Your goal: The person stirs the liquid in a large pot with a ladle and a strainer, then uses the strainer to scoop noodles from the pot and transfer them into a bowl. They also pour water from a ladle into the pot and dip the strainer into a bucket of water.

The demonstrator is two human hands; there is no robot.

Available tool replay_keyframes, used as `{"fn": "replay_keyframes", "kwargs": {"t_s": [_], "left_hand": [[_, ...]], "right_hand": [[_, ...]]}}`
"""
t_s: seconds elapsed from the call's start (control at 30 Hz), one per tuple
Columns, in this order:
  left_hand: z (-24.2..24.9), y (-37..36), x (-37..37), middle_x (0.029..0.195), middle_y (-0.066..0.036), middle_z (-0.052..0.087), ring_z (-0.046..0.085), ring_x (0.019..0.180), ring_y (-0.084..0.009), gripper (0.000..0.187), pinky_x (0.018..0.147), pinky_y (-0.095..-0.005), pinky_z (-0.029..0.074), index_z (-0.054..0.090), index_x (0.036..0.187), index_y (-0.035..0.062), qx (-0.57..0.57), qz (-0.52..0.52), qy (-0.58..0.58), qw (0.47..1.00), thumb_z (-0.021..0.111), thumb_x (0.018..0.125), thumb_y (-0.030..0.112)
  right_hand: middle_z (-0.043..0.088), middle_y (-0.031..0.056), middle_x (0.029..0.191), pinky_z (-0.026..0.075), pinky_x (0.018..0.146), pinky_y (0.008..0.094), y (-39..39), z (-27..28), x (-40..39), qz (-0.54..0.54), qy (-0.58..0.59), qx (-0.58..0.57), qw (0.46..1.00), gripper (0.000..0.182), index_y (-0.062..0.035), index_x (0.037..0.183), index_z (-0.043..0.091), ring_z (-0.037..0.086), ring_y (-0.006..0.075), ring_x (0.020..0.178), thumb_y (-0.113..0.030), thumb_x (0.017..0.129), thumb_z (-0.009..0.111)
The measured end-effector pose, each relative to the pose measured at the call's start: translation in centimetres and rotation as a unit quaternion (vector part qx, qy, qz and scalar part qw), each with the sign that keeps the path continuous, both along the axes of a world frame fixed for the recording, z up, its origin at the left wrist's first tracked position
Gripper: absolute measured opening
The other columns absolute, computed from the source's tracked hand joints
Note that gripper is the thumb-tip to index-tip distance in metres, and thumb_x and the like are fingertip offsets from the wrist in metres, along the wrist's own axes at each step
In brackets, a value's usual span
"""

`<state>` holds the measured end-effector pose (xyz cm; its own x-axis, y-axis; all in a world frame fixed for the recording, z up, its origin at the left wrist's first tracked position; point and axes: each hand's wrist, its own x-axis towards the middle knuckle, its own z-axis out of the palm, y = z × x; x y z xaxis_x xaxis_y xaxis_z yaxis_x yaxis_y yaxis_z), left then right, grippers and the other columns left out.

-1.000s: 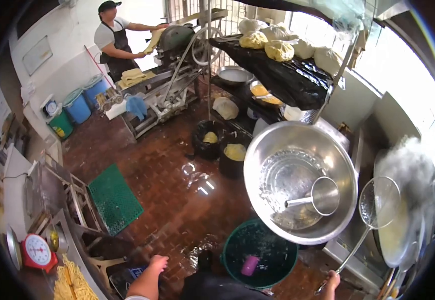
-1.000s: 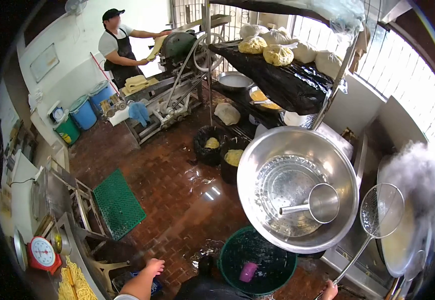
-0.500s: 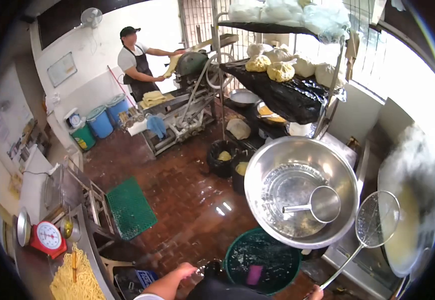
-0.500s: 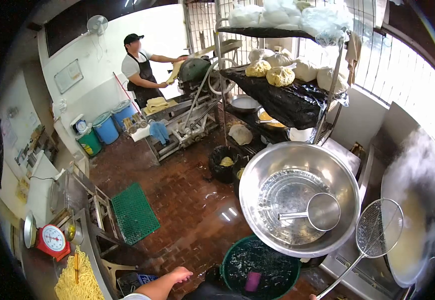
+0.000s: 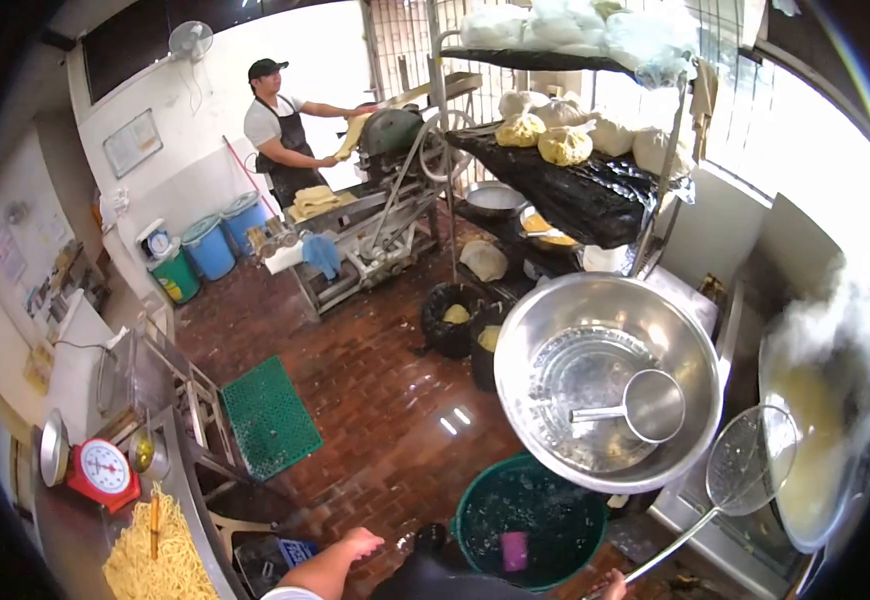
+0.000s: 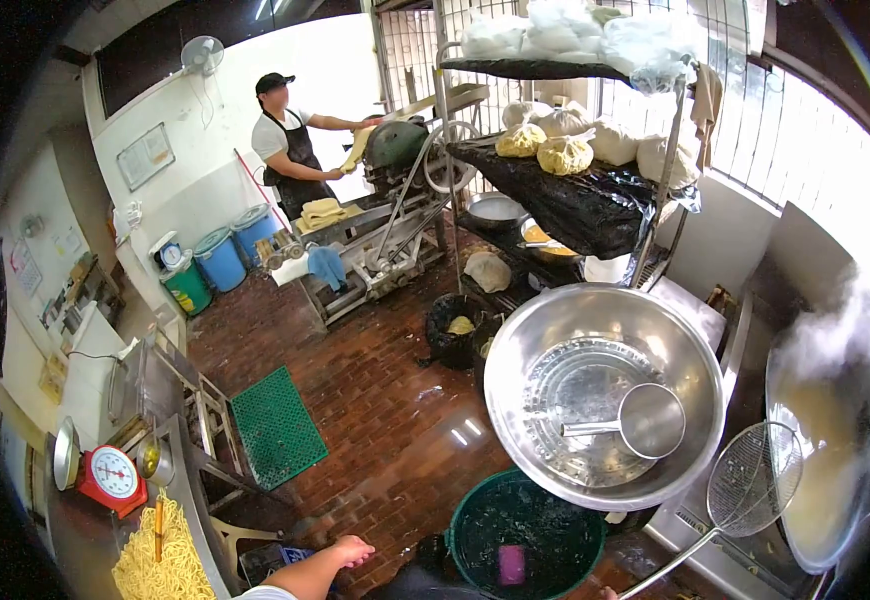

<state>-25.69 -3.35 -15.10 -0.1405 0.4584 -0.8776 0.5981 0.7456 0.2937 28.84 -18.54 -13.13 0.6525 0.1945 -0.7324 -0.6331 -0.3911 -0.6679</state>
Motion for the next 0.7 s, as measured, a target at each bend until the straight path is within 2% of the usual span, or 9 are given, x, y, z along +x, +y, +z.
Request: {"fn": "replay_keyframes", "kwargs": {"t_s": [0.03, 0.1, 0.13, 0.2, 0.23, 0.3, 0.43, 0.63, 0.7], "left_hand": [[-0.3, -0.2, -0.3, 0.072, 0.004, 0.059, 0.053, 0.061, -0.0091, 0.026, 0.053, -0.0286, 0.043, 0.063, 0.083, 0.0116, 0.000, 0.000, 0.000, 1.000, 0.063, 0.081, 0.038], [-2.2, -0.5, -1.4, 0.081, -0.004, 0.065, 0.059, 0.063, -0.0156, 0.037, 0.051, -0.0316, 0.047, 0.066, 0.091, 0.0069, 0.007, -0.013, -0.006, 1.000, 0.065, 0.077, 0.041], [-2.1, -0.5, -1.5, 0.081, -0.004, 0.065, 0.059, 0.063, -0.0156, 0.037, 0.051, -0.0316, 0.047, 0.066, 0.091, 0.0069, 0.008, -0.014, -0.006, 1.000, 0.065, 0.077, 0.041], [-2.0, -0.5, -1.7, 0.077, -0.004, 0.064, 0.057, 0.059, -0.0155, 0.037, 0.048, -0.0305, 0.046, 0.066, 0.087, 0.0068, 0.002, -0.021, 0.015, 1.000, 0.065, 0.077, 0.042], [-2.0, -0.5, -1.8, 0.077, -0.004, 0.064, 0.057, 0.059, -0.0155, 0.037, 0.048, -0.0305, 0.046, 0.066, 0.087, 0.0068, 0.003, -0.021, 0.014, 1.000, 0.065, 0.077, 0.042], [-2.1, -0.6, -1.8, 0.075, -0.005, 0.064, 0.056, 0.056, -0.0155, 0.037, 0.048, -0.0305, 0.045, 0.066, 0.087, 0.0075, 0.020, -0.018, 0.014, 1.000, 0.065, 0.077, 0.043], [-1.9, -0.1, -1.3, 0.075, -0.005, 0.064, 0.056, 0.056, -0.0153, 0.036, 0.047, -0.0303, 0.045, 0.067, 0.087, 0.0080, 0.036, -0.018, 0.001, 0.999, 0.064, 0.077, 0.043], [-1.6, 1.4, -0.1, 0.081, -0.004, 0.064, 0.057, 0.063, -0.0149, 0.036, 0.050, -0.0313, 0.045, 0.066, 0.090, 0.0081, 0.022, -0.038, -0.017, 0.999, 0.064, 0.077, 0.042], [-0.4, 2.0, 0.7, 0.080, 0.000, 0.063, 0.057, 0.066, -0.0112, 0.032, 0.050, -0.0278, 0.044, 0.065, 0.091, 0.0076, -0.012, -0.069, 0.003, 0.998, 0.063, 0.080, 0.038]], "right_hand": [[0.048, 0.0109, 0.051, 0.040, 0.029, 0.0384, -0.5, -2.0, 0.4, 0.000, 0.000, 0.000, 1.000, 0.029, -0.0058, 0.077, 0.056, 0.045, 0.0252, 0.034, -0.034, 0.082, 0.054], [0.049, 0.0111, 0.059, 0.045, 0.032, 0.0418, -1.5, -6.4, 0.9, 0.020, 0.025, 0.019, 0.999, 0.039, -0.0056, 0.087, 0.059, 0.049, 0.0273, 0.038, -0.043, 0.085, 0.049], [0.049, 0.0111, 0.059, 0.045, 0.032, 0.0418, -2.0, -7.4, 0.9, 0.019, 0.026, 0.020, 0.999, 0.039, -0.0056, 0.087, 0.059, 0.049, 0.0273, 0.038, -0.043, 0.085, 0.049], [0.048, 0.0103, 0.065, 0.049, 0.035, 0.0460, -2.4, -8.2, 0.7, 0.077, 0.061, 0.072, 0.993, 0.052, -0.0050, 0.097, 0.060, 0.053, 0.0302, 0.042, -0.053, 0.086, 0.043], [0.048, 0.0103, 0.065, 0.049, 0.035, 0.0460, -2.5, -8.6, 0.8, 0.076, 0.060, 0.073, 0.993, 0.052, -0.0050, 0.097, 0.060, 0.053, 0.0302, 0.042, -0.053, 0.086, 0.043], [0.046, 0.0084, 0.065, 0.049, 0.037, 0.0486, -2.5, -8.3, 0.7, 0.047, 0.054, 0.023, 0.997, 0.060, -0.0052, 0.101, 0.060, 0.052, 0.0315, 0.043, -0.059, 0.086, 0.039], [0.046, 0.0083, 0.062, 0.048, 0.038, 0.0495, -2.3, -7.9, 0.9, 0.053, 0.063, 0.031, 0.996, 0.062, -0.0044, 0.099, 0.060, 0.052, 0.0305, 0.045, -0.062, 0.085, 0.041], [0.047, 0.0089, 0.057, 0.047, 0.038, 0.0479, -2.2, -6.5, 0.1, -0.005, 0.011, 0.004, 1.000, 0.058, -0.0009, 0.092, 0.060, 0.051, 0.0290, 0.045, -0.057, 0.084, 0.049], [0.048, 0.0091, 0.056, 0.047, 0.039, 0.0462, -2.6, -7.3, 0.6, 0.000, 0.029, 0.005, 1.000, 0.057, -0.0001, 0.089, 0.059, 0.051, 0.0286, 0.045, -0.056, 0.084, 0.051]]}}
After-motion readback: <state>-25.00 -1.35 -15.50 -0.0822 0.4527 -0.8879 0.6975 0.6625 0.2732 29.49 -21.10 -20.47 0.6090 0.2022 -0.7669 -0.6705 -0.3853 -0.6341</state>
